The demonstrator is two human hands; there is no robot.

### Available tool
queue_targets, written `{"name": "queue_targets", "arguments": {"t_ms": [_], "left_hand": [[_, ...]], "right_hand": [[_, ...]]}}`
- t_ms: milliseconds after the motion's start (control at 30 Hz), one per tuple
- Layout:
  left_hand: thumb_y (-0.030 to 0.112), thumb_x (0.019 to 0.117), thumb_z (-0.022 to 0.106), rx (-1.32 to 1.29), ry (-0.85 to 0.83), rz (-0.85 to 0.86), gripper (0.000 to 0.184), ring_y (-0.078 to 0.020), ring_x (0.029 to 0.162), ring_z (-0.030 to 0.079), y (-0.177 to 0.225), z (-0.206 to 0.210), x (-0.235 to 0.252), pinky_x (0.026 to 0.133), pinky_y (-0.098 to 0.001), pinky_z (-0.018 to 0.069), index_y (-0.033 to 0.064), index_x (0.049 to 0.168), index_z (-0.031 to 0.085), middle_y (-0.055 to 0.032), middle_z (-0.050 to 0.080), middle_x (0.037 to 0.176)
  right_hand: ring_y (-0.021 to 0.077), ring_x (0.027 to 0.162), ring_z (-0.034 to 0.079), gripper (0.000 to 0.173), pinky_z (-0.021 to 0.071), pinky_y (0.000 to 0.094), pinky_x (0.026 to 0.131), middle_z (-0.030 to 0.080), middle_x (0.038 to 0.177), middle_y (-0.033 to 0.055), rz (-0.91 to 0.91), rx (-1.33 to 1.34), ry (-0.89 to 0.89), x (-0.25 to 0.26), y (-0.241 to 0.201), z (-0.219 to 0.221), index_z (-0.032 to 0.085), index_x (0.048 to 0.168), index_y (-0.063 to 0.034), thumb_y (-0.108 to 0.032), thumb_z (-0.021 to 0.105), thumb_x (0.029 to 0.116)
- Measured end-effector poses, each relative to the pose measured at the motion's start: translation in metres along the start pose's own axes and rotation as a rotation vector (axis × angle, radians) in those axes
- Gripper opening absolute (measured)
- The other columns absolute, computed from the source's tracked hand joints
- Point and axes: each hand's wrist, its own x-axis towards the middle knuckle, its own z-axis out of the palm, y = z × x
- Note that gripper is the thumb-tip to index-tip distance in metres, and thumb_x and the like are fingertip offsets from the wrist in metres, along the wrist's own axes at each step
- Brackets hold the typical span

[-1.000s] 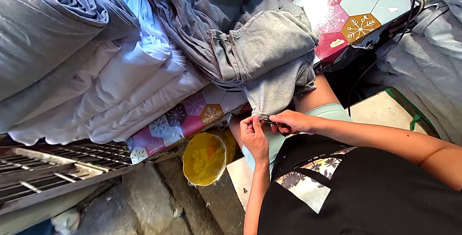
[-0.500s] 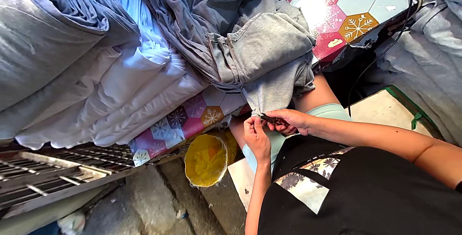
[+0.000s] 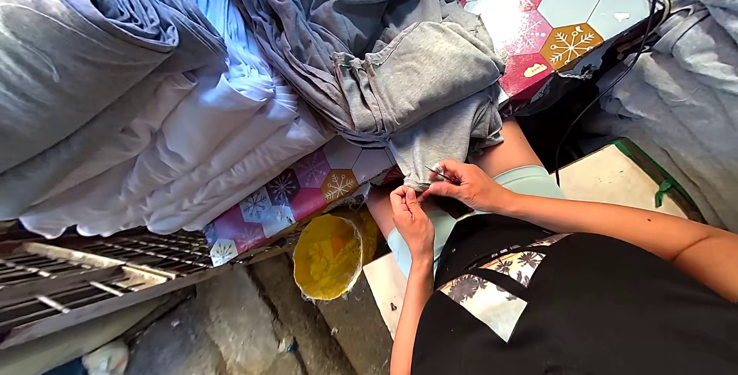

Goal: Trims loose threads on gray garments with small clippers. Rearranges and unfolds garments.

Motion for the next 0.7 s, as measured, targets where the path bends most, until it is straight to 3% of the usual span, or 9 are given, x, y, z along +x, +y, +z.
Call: {"name": "queue_targets", "arguments": {"t_ms": [67,200,300,400,467,533,600,667,700], "left_hand": [[0.003,0.1066,0.041,0.026,-0.033,-0.001,0.013,-0.0029,0.075,0.063,0.002,0.002,-0.002,0.072,-0.0213,0.0564,-0.0002,0.105,0.054,-0.0002,0.058,0.083],[0.000,0.1073,0.036,0.046,-0.141,-0.050,0.016,-0.0175,0.085,0.076,0.014,-0.016,-0.004,0.080,-0.0335,0.0648,-0.0098,0.113,0.048,-0.0141,0.071,0.096],[0.010,0.1096,0.035,0.487,0.025,-0.049,0.030,-0.0221,0.089,0.074,0.009,-0.066,0.008,0.083,-0.0393,0.0612,-0.0126,0.119,0.052,-0.0170,0.072,0.100],[0.022,0.1062,0.053,0.796,0.171,0.060,0.037,-0.0365,0.105,0.069,-0.005,-0.094,0.022,0.091,-0.0500,0.0538,-0.0109,0.115,0.067,-0.0275,0.068,0.118],[0.028,0.0948,0.071,0.671,-0.012,0.156,0.051,-0.0387,0.123,0.059,-0.002,-0.079,0.023,0.098,-0.0464,0.0530,-0.0134,0.124,0.060,-0.0335,0.051,0.140],[0.033,0.0828,0.083,0.585,-0.126,0.280,0.069,-0.0387,0.128,0.056,0.000,-0.046,0.022,0.099,-0.0459,0.0534,-0.0142,0.127,0.058,-0.0340,0.046,0.145],[0.019,0.0821,0.084,0.493,-0.132,0.399,0.056,-0.0310,0.120,0.062,-0.002,-0.015,0.026,0.093,-0.0388,0.0571,-0.0118,0.122,0.061,-0.0291,0.054,0.138],[0.001,0.0860,0.074,0.350,-0.077,0.414,0.022,-0.0132,0.092,0.071,0.003,0.007,0.035,0.079,-0.0263,0.0606,-0.0065,0.106,0.067,-0.0147,0.070,0.106],[0.000,0.0883,0.071,0.285,-0.067,0.371,0.013,-0.0051,0.079,0.069,0.010,0.013,0.038,0.072,-0.0207,0.0590,-0.0031,0.100,0.066,-0.0072,0.071,0.092]], "right_hand": [[0.0064,0.062,0.051,0.038,0.0464,0.0282,0.062,0.058,0.071,-0.0015,-0.106,-0.111,0.036,0.008,0.010,0.004,0.069,0.111,-0.0055,-0.036,0.079,0.0896],[0.0008,0.062,0.054,0.007,0.0463,0.0194,0.061,0.061,0.071,-0.0004,-0.161,0.000,0.095,0.015,0.014,0.005,0.070,0.090,-0.0022,-0.008,0.073,0.0925],[-0.0002,0.059,0.051,0.005,0.0452,0.0178,0.058,0.059,0.068,-0.0031,-0.131,0.112,0.101,0.012,0.016,-0.004,0.068,0.089,-0.0029,-0.004,0.070,0.0933],[0.0005,0.058,0.052,0.004,0.0456,0.0183,0.058,0.058,0.068,-0.0037,-0.087,0.198,0.119,0.009,0.017,-0.010,0.068,0.090,-0.0040,-0.003,0.069,0.0937],[0.0003,0.057,0.051,0.004,0.0449,0.0179,0.057,0.057,0.067,-0.0041,-0.089,0.205,0.137,0.009,0.016,-0.012,0.067,0.090,-0.0042,-0.003,0.068,0.0939],[-0.0005,0.054,0.048,0.006,0.0425,0.0169,0.054,0.054,0.063,-0.0053,-0.104,0.190,0.151,0.010,0.014,-0.012,0.066,0.088,-0.0046,-0.003,0.067,0.0936],[-0.0010,0.051,0.043,0.007,0.0385,0.0161,0.051,0.049,0.060,-0.0061,-0.160,0.129,0.186,0.012,0.011,-0.010,0.064,0.087,-0.0049,-0.004,0.069,0.0914],[0.0034,0.054,0.045,0.018,0.0402,0.0207,0.052,0.052,0.064,-0.0023,-0.260,-0.078,0.290,0.015,0.011,-0.008,0.064,0.088,-0.0035,-0.012,0.079,0.0835],[0.0121,0.059,0.051,0.030,0.0446,0.0302,0.055,0.057,0.070,0.0044,-0.311,-0.233,0.355,0.016,0.011,-0.007,0.064,0.092,-0.0006,-0.019,0.084,0.0789]]}}
